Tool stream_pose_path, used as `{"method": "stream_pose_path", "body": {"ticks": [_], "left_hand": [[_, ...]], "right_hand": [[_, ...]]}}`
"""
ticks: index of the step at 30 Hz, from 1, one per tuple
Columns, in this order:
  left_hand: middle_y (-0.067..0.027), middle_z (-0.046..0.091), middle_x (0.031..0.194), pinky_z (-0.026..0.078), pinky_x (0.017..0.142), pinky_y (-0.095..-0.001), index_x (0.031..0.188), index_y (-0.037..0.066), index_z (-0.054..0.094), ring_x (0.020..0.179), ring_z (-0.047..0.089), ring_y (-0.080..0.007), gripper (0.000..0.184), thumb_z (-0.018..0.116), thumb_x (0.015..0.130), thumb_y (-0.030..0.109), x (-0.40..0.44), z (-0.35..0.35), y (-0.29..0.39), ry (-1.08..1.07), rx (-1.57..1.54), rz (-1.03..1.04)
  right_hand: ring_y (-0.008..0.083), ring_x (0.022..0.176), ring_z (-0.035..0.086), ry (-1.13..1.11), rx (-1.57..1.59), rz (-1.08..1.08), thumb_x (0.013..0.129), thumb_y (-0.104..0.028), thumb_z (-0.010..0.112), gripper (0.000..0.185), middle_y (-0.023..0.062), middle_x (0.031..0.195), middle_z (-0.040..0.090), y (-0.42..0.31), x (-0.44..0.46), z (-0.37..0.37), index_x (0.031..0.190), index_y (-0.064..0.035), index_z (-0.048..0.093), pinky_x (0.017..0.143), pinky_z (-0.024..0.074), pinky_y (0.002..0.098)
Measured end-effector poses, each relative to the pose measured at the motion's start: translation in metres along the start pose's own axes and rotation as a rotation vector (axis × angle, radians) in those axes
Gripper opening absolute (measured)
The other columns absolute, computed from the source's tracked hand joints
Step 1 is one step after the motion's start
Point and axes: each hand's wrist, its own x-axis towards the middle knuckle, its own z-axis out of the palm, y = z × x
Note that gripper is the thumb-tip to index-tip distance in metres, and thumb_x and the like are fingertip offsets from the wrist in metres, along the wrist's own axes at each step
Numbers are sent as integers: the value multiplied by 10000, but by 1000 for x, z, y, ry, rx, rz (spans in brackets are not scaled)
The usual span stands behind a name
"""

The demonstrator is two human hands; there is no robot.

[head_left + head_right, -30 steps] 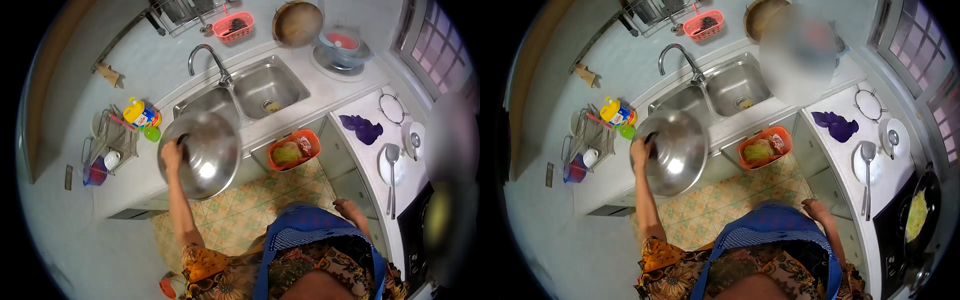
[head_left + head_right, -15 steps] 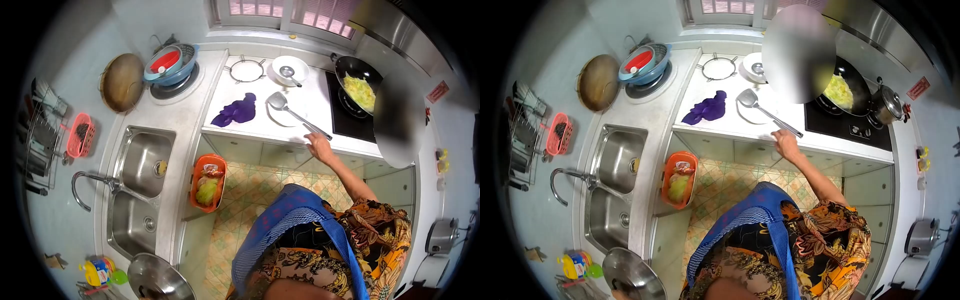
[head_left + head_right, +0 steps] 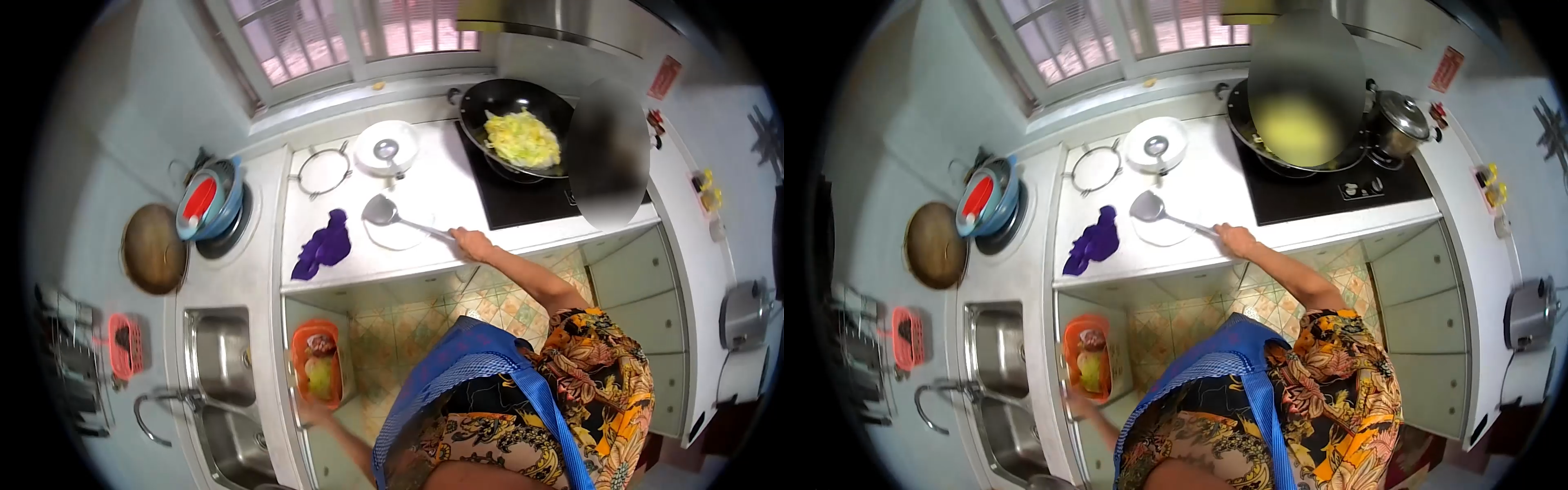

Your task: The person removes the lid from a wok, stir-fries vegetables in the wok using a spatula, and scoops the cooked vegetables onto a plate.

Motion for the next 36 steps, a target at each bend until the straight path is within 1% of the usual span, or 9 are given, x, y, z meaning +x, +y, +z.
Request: {"method": "stream_pose_path", "body": {"ticks": [3,6,8,10,13,19,25,32,36], "left_hand": [[-120,531,1047,445,800,-328,1133,36,479,957,538,-233,455,614,790,302,8,-35,232,-754,-610,-246],[-159,450,1148,424,826,-395,1201,42,414,1055,476,-288,520,607,799,312,-8,83,281,-1249,-1231,-587],[-177,433,1207,420,822,-430,1182,60,424,1049,470,-317,467,577,819,311,-3,84,342,-1281,-1338,-832],[-200,137,1381,229,968,-576,1368,79,140,1272,192,-363,814,619,774,362,14,59,396,-1293,-1355,-1098],[-178,-52,1433,52,976,-639,1393,126,17,1313,63,-344,871,557,788,445,34,87,435,-1380,-1363,-1277],[-51,182,1445,1,930,-673,1374,156,250,1314,121,-322,698,374,810,548,43,91,468,-1282,-1515,-854],[-48,353,1370,58,962,-629,1322,155,369,1258,283,-318,663,298,813,574,39,109,467,-1099,-1599,-917],[-72,348,1373,66,978,-607,1323,154,366,1263,277,-325,692,307,797,599,41,74,480,-1085,-1559,-1059],[-75,323,1388,35,975,-616,1329,156,357,1281,238,-332,728,308,779,632,44,85,474,-1141,-1507,-1086]], "right_hand": [[363,833,572,1,191,-201,794,-130,502,284,217,891,575,4,-31,-30,1053,-14,495,723,455,432],[306,835,601,-239,362,-94,833,-284,547,353,183,905,619,9,-82,-107,1076,-29,558,744,463,375],[267,848,613,-267,514,36,841,-347,546,382,143,932,636,12,-117,-173,1060,-36,584,772,470,338],[237,873,614,-215,529,96,840,-350,553,378,118,978,637,25,-143,-232,1064,-48,592,784,477,314],[236,827,626,66,246,78,815,-279,591,310,125,935,643,63,-168,-307,1043,-70,615,751,491,318],[273,651,613,131,-418,346,683,-195,642,206,126,671,625,146,-151,-392,824,-46,665,603,478,382],[260,720,630,-338,-591,756,600,-168,594,166,114,676,629,232,-100,-383,710,-70,669,635,505,334],[303,777,611,381,-284,418,687,-235,647,266,132,793,633,290,-55,-255,917,-101,646,672,489,405],[301,722,609,428,-370,423,718,-189,608,234,131,778,624,254,-56,-259,924,-81,628,647,488,393]]}}
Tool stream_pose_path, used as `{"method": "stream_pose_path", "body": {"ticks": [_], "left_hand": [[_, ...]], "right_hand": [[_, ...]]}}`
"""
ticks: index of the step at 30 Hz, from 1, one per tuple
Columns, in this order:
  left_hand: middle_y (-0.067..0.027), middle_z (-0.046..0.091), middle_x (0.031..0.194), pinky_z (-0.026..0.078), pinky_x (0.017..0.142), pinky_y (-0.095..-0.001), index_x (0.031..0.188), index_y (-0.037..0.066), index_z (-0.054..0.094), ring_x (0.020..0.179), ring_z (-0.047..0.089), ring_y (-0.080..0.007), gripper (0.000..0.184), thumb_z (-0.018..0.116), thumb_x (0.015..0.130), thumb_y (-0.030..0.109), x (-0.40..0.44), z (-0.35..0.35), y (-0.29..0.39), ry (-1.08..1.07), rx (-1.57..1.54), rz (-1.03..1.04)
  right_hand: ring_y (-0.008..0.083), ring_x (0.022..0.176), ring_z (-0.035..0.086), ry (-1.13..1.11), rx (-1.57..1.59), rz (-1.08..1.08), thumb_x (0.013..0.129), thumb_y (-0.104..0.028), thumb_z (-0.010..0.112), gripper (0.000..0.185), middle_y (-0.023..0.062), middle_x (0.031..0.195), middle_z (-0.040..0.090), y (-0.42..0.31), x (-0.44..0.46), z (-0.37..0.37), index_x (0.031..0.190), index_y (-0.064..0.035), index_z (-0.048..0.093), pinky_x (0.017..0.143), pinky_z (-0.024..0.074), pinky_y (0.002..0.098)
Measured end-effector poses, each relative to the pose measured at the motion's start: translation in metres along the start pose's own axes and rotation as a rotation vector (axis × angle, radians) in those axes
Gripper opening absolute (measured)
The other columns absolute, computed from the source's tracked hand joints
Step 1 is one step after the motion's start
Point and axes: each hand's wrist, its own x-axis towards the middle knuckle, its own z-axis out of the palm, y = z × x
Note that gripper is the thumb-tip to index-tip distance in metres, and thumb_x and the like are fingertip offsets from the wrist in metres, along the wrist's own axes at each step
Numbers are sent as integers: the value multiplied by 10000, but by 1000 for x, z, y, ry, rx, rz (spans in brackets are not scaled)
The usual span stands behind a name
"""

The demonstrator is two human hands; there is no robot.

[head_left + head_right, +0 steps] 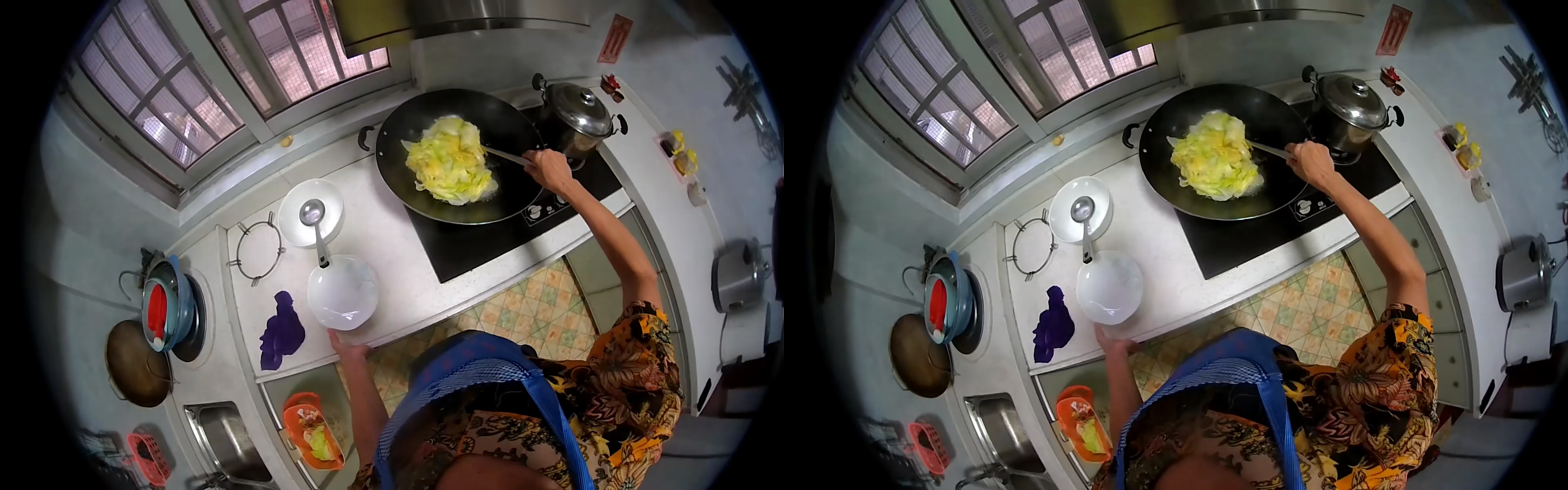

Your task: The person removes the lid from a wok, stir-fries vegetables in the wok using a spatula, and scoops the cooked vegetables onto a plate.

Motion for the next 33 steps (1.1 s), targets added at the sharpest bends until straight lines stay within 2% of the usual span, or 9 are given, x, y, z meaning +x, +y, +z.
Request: {"method": "stream_pose_path", "body": {"ticks": [8,12,16,19,23,25,28,30,33], "left_hand": [[-73,252,1420,9,986,-603,1346,157,322,1305,168,-325,755,311,773,649,-24,16,6,-45,55,-6],[-75,240,1422,26,1008,-575,1343,150,325,1302,170,-325,753,319,772,642,-11,9,7,-42,25,-44],[-82,252,1415,71,1024,-547,1338,145,330,1293,193,-330,735,330,775,617,-29,21,10,-57,64,-39],[-79,232,1425,79,1046,-491,1368,103,221,1297,178,-313,852,179,769,708,-30,22,9,-158,91,-24],[-74,214,1431,79,1044,-496,1363,114,226,1294,172,-312,854,169,762,718,-31,24,11,-39,178,-107],[-67,170,1446,17,1032,-534,1368,124,225,1311,120,-313,859,178,754,723,-29,25,11,-142,96,-42],[-58,126,1460,-56,1004,-572,1382,143,207,1329,52,-314,868,182,744,731,-39,31,14,-73,69,-41],[-55,113,1464,-89,986,-588,1389,156,194,1334,28,-316,866,190,742,732,-43,32,13,-41,41,-56],[-49,89,1471,-133,958,-608,1398,182,175,1340,-10,-317,858,202,740,731,-37,26,12,21,14,-78]], "right_hand": [[213,653,586,240,-390,-333,756,-88,501,204,70,734,559,-64,-30,-81,937,-94,596,596,442,338],[210,636,584,163,-505,-278,775,-94,499,130,81,715,555,-74,-39,-111,864,-85,593,573,442,343],[220,603,629,-220,-612,11,687,-120,598,89,92,657,628,-56,-16,-147,701,-42,638,519,500,333],[143,518,590,-808,-210,225,646,-183,629,155,49,643,638,-21,14,-163,687,-33,642,440,451,290],[83,461,522,-1056,161,427,712,-265,624,209,5,583,612,3,18,-141,620,-77,617,390,401,242],[88,474,540,-999,210,477,723,-260,607,207,13,592,616,-4,14,-94,675,-62,645,414,427,248],[167,557,620,-459,330,271,692,-262,609,239,55,627,643,-11,1,-8,822,-74,680,545,498,286],[273,672,627,-134,169,191,679,-252,613,210,111,667,634,-36,-4,3,814,-107,684,632,508,363],[291,688,624,5,59,196,674,-221,611,166,138,685,627,-47,0,5,751,-89,677,636,505,383]]}}
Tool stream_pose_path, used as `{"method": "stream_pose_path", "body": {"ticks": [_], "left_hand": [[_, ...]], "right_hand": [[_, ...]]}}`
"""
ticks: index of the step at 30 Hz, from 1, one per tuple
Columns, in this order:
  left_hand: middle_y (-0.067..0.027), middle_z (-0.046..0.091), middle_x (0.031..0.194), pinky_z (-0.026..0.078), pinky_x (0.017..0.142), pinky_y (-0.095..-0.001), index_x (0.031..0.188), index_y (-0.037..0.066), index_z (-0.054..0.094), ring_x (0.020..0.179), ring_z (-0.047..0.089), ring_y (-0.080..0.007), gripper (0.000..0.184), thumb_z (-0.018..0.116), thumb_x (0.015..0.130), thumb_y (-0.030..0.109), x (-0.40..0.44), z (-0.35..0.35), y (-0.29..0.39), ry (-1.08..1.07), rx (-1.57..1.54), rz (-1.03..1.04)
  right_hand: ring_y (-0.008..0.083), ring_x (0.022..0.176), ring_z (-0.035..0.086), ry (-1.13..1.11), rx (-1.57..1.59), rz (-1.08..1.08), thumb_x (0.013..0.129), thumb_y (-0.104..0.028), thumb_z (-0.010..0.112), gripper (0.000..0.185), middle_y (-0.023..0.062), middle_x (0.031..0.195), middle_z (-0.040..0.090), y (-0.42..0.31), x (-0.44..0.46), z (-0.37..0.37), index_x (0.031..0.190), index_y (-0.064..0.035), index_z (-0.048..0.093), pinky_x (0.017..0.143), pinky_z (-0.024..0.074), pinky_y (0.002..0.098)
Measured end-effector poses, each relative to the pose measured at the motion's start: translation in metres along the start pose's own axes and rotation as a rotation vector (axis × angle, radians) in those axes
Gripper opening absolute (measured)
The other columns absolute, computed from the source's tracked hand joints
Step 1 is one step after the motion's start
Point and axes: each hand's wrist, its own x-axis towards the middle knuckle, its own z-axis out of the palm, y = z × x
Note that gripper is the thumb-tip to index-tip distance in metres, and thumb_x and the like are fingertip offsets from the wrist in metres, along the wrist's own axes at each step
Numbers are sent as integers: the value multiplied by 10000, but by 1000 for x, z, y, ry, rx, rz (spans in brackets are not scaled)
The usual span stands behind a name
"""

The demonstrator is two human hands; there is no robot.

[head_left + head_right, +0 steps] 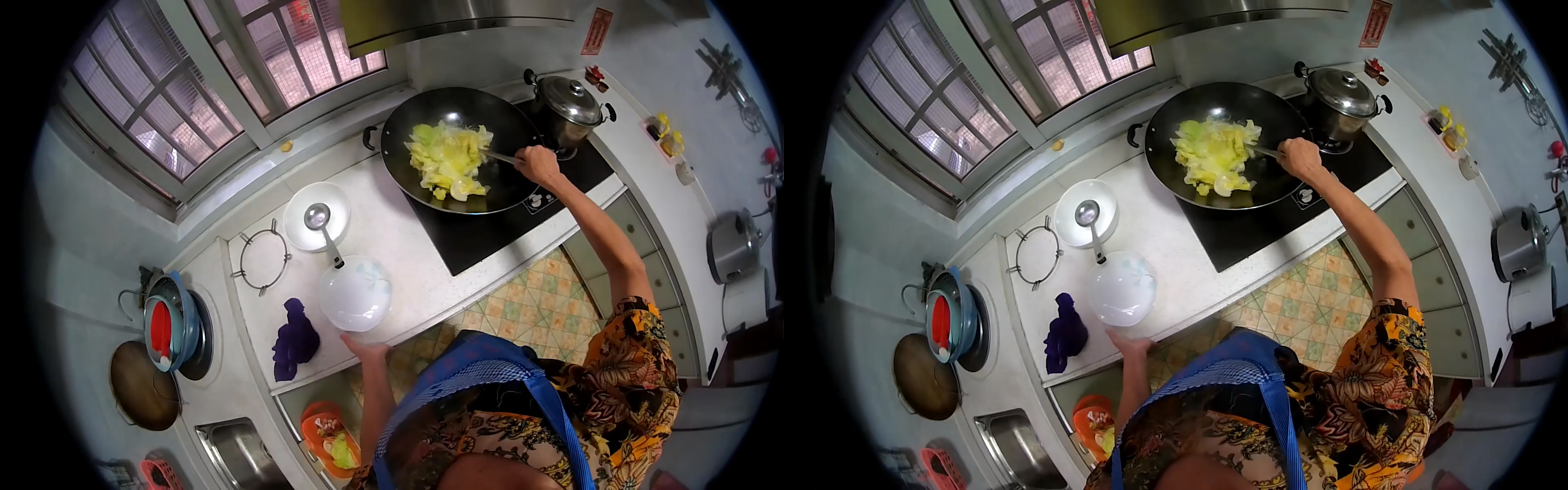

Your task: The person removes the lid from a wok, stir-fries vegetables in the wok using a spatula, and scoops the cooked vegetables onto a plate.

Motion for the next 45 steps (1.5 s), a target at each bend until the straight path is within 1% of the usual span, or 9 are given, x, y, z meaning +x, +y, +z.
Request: {"method": "stream_pose_path", "body": {"ticks": [8,14,17,19,22,25,32,37,45], "left_hand": [[-35,72,1476,-162,930,-627,1400,200,180,1341,-43,-319,850,216,739,734,40,-30,-10,-98,-62,-23],[-45,128,1465,-111,949,-637,1393,193,208,1338,40,-330,826,231,754,715,41,-29,-12,-156,-70,7],[-51,181,1450,-49,987,-612,1384,184,233,1329,106,-324,795,241,770,690,61,-41,-17,-278,-162,100],[-77,251,1407,153,1001,-591,1357,162,278,1288,217,-315,772,284,779,674,64,-42,-17,-276,-148,120],[-82,237,1411,140,1005,-590,1360,169,269,1286,210,-326,764,299,779,664,-3,2,-5,-81,-147,-9],[-92,207,1420,133,1008,-589,1371,173,244,1291,184,-339,768,309,779,658,11,-10,-8,-197,-203,-20],[-107,152,1438,104,1007,-603,1388,177,200,1306,136,-355,793,263,780,682,41,-42,-11,-370,-275,-69],[-112,153,1438,109,1002,-611,1389,179,198,1304,144,-361,772,230,796,672,24,-28,-9,-285,-208,-61],[-101,185,1431,130,1018,-578,1379,175,232,1298,182,-333,754,243,799,656,27,-27,-8,-276,-102,-29]], "right_hand": [[219,693,603,166,-546,-428,733,-81,515,188,79,741,570,-55,-15,-70,914,-57,559,607,446,341],[243,698,622,96,-527,-297,752,-77,518,152,99,730,607,-30,0,-106,864,-78,620,608,478,370],[268,715,636,-64,-598,-149,686,-74,578,114,108,731,636,2,25,-119,764,-98,657,594,507,375],[278,690,626,-114,-565,-143,593,-150,633,178,100,671,609,50,50,-102,769,-150,667,588,502,383],[234,704,632,-338,-273,13,585,-205,665,220,67,721,642,89,75,-87,803,-175,684,620,503,344],[182,661,625,-534,60,193,624,-240,658,258,47,744,654,97,97,-45,867,-157,678,606,500,311],[176,649,617,-442,651,-5,721,-198,672,294,64,817,659,92,114,79,1001,-117,635,633,475,308],[274,808,614,-129,345,-298,715,-194,665,331,100,854,655,66,98,27,1035,-123,623,715,465,348],[195,834,550,117,-286,-647,726,-66,551,340,8,883,553,7,22,-66,1047,-171,590,733,417,348]]}}
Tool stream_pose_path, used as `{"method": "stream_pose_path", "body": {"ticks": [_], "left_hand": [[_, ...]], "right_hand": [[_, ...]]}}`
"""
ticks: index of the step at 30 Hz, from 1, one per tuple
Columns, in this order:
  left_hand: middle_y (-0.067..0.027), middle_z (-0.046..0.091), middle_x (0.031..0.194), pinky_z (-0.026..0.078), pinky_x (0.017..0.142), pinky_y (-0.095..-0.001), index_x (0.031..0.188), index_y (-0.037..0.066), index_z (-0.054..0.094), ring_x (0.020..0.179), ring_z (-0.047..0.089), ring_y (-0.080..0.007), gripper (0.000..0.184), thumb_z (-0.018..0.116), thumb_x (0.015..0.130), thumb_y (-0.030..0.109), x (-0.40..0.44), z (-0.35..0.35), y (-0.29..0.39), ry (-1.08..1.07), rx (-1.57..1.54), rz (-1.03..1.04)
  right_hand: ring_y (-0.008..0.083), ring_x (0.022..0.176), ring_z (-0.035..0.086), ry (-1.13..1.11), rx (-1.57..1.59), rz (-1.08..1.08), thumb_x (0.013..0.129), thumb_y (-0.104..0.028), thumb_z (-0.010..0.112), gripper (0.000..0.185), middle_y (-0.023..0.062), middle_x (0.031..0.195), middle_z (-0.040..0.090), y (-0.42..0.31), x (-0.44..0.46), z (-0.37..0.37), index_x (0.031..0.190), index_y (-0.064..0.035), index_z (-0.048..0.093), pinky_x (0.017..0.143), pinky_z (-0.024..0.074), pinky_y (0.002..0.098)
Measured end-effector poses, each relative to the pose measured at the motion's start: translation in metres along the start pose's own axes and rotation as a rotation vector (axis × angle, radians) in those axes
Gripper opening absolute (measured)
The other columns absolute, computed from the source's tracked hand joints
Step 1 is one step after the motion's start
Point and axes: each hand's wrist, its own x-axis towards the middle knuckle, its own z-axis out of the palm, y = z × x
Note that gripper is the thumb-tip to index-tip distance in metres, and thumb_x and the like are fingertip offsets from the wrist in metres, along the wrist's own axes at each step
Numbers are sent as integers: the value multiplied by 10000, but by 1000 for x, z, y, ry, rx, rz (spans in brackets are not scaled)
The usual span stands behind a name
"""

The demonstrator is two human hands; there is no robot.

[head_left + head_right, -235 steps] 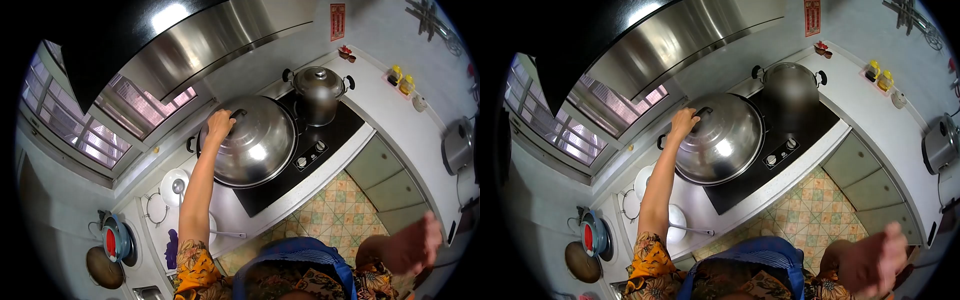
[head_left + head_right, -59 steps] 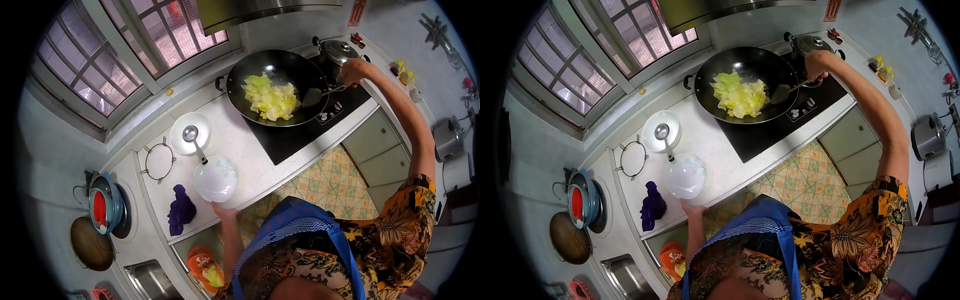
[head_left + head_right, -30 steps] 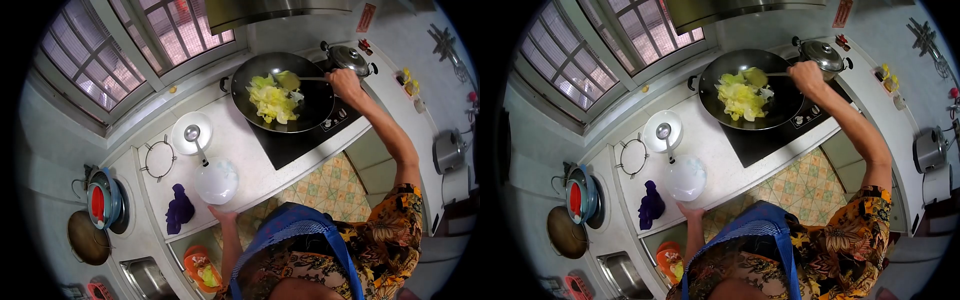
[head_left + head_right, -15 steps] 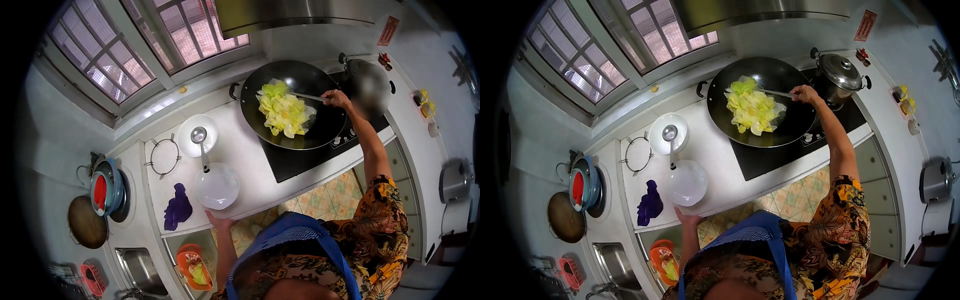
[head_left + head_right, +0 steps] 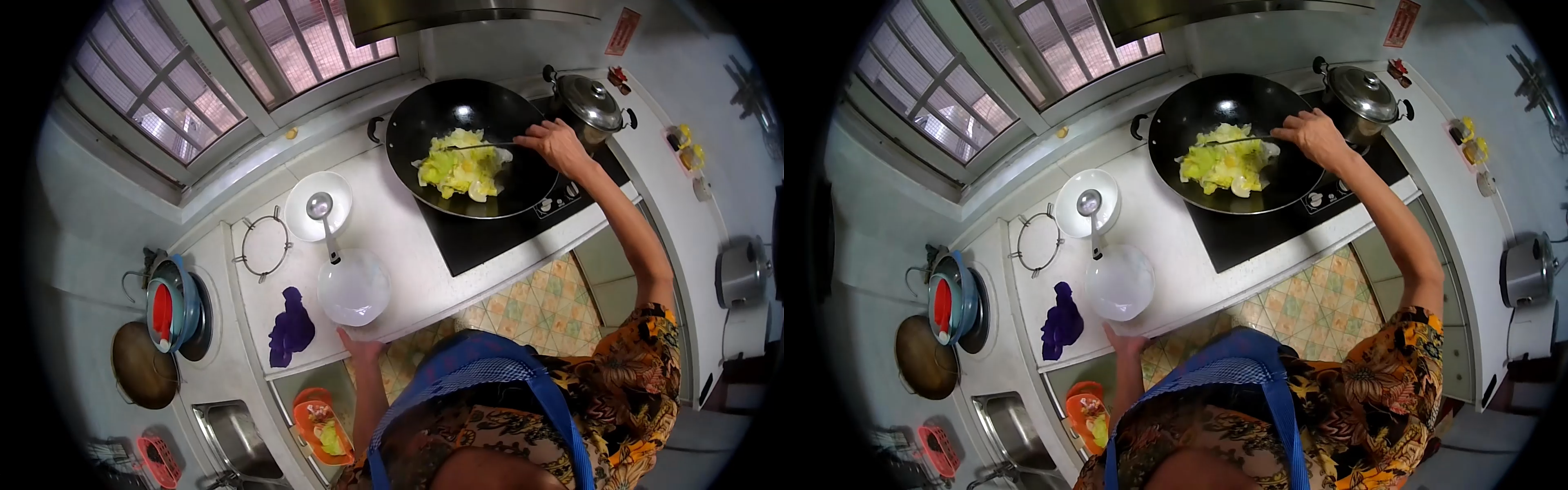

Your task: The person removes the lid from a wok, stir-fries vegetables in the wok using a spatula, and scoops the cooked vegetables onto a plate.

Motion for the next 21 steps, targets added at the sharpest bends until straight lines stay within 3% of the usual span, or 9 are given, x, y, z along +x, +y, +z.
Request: {"method": "stream_pose_path", "body": {"ticks": [4,8,10,14,17,21], "left_hand": [[-77,236,1417,144,1013,-577,1351,163,297,1290,208,-321,724,267,803,635,-16,30,-2,141,-30,63],[-73,289,1393,178,1022,-539,1330,145,333,1273,250,-312,707,280,809,620,-16,34,-2,105,55,105],[-75,324,1374,205,1030,-488,1322,132,346,1256,290,-298,687,281,820,596,2,18,-3,-1,31,144],[-80,344,1363,217,1033,-452,1324,129,344,1250,307,-287,663,277,833,569,-5,28,-2,92,-1,87],[-79,337,1367,203,1028,-480,1320,131,350,1249,302,-302,671,277,822,574,15,5,-6,52,75,93],[-82,332,1368,183,1017,-525,1313,126,359,1245,299,-324,702,281,797,596,-11,30,-2,203,116,-22]], "right_hand": [[186,831,536,-163,-90,35,744,-46,491,403,35,888,516,-51,-45,-34,1132,-141,544,707,435,322],[211,792,554,-138,-16,123,724,-14,501,432,51,867,515,-86,-84,-47,1146,-101,532,630,473,321],[228,753,556,-165,76,282,705,13,512,430,60,827,515,-98,-91,-70,1121,-84,550,585,489,326],[240,735,555,-140,149,376,695,41,509,428,89,794,504,-119,-103,-85,1105,-71,562,567,494,328],[286,837,553,-179,153,342,709,36,491,470,122,882,499,-133,-90,-41,1170,-53,502,686,497,360],[260,806,559,-106,22,393,706,-14,522,312,112,885,509,-129,-51,19,1017,-39,532,623,511,330]]}}
